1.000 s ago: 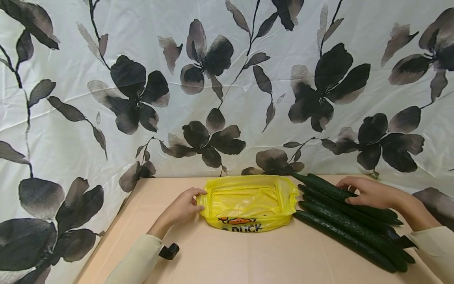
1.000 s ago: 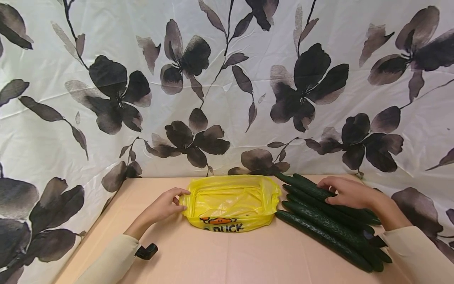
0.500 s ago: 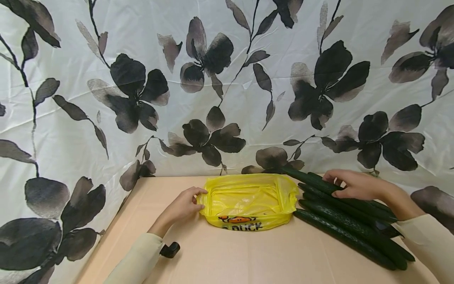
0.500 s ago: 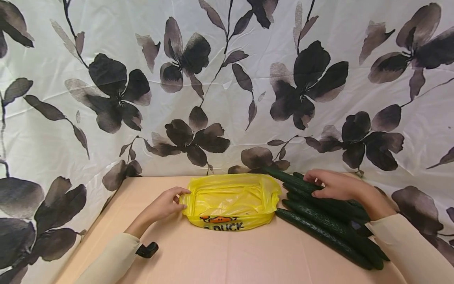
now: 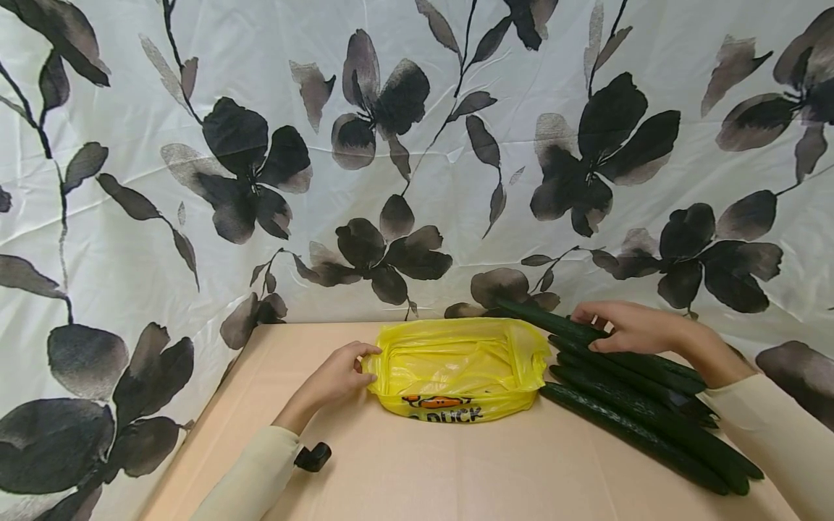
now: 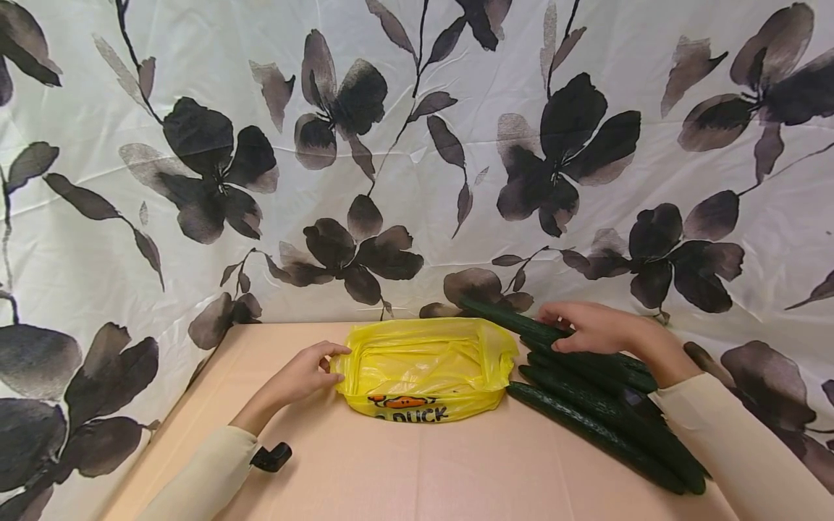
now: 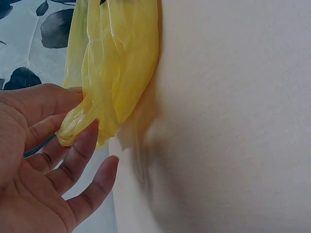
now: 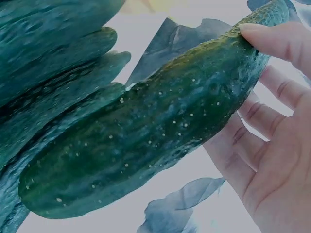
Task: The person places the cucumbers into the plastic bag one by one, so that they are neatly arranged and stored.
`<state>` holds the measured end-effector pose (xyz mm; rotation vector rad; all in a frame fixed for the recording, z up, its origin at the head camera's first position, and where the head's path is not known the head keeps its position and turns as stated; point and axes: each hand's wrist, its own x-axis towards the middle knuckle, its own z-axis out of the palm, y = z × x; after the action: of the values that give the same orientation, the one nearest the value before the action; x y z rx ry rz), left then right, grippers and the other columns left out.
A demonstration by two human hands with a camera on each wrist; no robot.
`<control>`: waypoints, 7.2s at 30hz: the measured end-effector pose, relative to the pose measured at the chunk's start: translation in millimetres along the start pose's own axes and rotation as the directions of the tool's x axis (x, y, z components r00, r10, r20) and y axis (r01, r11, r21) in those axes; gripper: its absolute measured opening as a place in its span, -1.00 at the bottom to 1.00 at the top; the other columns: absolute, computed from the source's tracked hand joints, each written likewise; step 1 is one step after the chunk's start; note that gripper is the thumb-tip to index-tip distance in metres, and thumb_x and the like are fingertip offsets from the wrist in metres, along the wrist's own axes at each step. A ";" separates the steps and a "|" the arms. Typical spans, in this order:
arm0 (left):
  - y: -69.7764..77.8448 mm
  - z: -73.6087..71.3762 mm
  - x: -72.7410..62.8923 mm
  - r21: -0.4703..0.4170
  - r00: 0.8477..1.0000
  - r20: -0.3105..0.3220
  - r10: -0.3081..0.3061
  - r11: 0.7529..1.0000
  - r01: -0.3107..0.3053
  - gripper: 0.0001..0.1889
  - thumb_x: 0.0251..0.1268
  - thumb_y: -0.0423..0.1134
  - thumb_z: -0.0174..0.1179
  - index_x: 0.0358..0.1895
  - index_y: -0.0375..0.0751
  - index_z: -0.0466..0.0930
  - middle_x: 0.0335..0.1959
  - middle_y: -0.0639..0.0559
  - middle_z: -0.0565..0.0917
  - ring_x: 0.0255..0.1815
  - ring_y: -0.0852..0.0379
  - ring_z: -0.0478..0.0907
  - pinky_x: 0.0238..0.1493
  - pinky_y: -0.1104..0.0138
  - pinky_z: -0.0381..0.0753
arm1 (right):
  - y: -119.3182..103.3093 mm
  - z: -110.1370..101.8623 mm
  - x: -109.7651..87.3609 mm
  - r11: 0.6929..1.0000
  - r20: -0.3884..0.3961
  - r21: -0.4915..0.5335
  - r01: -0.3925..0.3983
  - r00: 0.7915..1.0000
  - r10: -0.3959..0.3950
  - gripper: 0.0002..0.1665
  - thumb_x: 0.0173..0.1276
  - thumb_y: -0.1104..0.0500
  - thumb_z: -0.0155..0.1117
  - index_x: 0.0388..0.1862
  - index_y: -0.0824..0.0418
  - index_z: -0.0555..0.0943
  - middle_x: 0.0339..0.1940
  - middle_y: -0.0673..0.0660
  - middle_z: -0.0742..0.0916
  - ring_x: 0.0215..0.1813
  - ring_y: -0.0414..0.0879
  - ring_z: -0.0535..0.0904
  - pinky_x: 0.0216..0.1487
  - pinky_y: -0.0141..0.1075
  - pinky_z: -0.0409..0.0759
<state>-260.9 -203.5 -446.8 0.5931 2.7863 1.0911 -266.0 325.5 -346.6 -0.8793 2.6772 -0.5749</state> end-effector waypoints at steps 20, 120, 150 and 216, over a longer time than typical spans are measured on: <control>0.1 0.3 3.3 0.001 1.000 -0.006 0.002 1.000 -0.002 -0.49 0.14 -0.43 0.41 0.22 -0.31 0.61 0.10 -0.11 0.62 -0.25 0.09 0.46 -0.23 0.36 0.45 | -43.1 -9.2 47.7 0.997 0.014 -0.024 0.075 0.997 -0.075 -0.41 0.39 0.09 0.36 0.34 0.20 0.46 0.23 0.15 0.63 0.09 -0.01 0.56 0.08 0.00 0.63; 6.1 -7.0 1.7 0.030 0.998 0.016 0.056 0.998 -0.056 -0.46 0.15 -0.49 0.36 0.27 -0.39 0.56 0.12 -0.17 0.62 -0.35 0.12 0.45 -0.32 0.38 0.48 | -117.8 93.9 148.4 0.938 0.249 -0.291 0.189 0.961 -0.116 -0.59 0.25 0.08 0.48 0.08 -0.02 0.62 -0.15 -0.18 0.64 -0.15 -0.25 0.51 0.00 -0.27 0.56; 11.4 -11.0 1.5 0.014 0.997 0.024 0.074 0.997 -0.074 -0.51 0.18 -0.51 0.30 0.24 -0.33 0.59 0.11 -0.15 0.62 -0.40 0.14 0.43 -0.36 0.38 0.46 | -113.4 114.8 157.3 0.943 0.344 -0.284 0.174 0.937 -0.070 -0.61 0.28 0.14 0.47 0.08 -0.04 0.65 -0.15 -0.14 0.67 -0.12 -0.25 0.55 0.00 -0.24 0.60; 10.1 -3.5 -2.1 -0.048 0.999 0.009 -0.038 0.998 0.038 -0.51 0.17 -0.44 0.38 0.21 -0.24 0.58 -0.05 -0.05 0.61 -0.33 0.11 0.45 -0.40 0.37 0.45 | -28.1 43.5 65.8 0.991 0.144 0.118 0.069 0.986 -0.086 -0.67 0.44 0.13 0.34 0.15 0.11 0.65 -0.07 0.06 0.72 -0.09 -0.14 0.62 -0.15 -0.35 0.66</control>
<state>-256.5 -199.8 -437.6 0.5362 2.7440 1.1425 -287.3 252.1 -380.7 -0.9579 2.4610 -0.6447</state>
